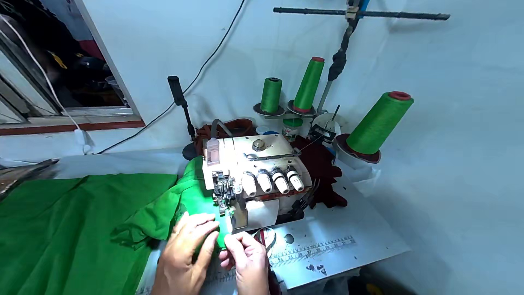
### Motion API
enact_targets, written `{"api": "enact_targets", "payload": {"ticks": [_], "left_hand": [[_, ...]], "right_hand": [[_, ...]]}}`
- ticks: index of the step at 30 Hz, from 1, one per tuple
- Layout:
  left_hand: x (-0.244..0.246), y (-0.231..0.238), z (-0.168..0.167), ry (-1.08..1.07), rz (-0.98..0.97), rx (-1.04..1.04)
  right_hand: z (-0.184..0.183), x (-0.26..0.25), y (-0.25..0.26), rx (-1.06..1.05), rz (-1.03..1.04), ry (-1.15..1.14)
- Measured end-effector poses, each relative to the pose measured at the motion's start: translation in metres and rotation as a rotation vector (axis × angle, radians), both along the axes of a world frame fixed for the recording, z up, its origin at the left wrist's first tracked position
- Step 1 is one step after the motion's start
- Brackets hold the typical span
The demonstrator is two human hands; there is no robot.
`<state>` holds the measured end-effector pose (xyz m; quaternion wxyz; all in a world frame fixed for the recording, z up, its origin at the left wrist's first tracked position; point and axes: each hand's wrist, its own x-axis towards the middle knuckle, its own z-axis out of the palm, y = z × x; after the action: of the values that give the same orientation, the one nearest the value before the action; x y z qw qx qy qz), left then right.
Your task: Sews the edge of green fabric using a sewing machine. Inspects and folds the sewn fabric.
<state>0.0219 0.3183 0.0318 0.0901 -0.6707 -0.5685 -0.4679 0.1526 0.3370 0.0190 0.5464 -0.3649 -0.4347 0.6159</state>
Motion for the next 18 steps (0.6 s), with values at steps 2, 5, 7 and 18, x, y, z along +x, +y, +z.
{"api": "enact_targets", "payload": {"ticks": [2, 5, 7, 18], "left_hand": [[0.009, -0.009, -0.008, -0.038, -0.028, -0.032], [0.002, -0.010, -0.015, -0.001, -0.120, -0.045], [-0.003, -0.007, -0.017, 0.068, -0.143, -0.026], [-0.015, 0.005, -0.022, 0.062, -0.208, 0.083]], "right_hand": [[-0.002, -0.001, 0.000, -0.001, -0.018, 0.026], [-0.001, -0.001, 0.000, 0.010, -0.030, 0.015], [-0.003, 0.000, 0.000, 0.026, -0.030, 0.005], [0.009, 0.013, 0.008, -0.090, 0.056, -0.060]]}}
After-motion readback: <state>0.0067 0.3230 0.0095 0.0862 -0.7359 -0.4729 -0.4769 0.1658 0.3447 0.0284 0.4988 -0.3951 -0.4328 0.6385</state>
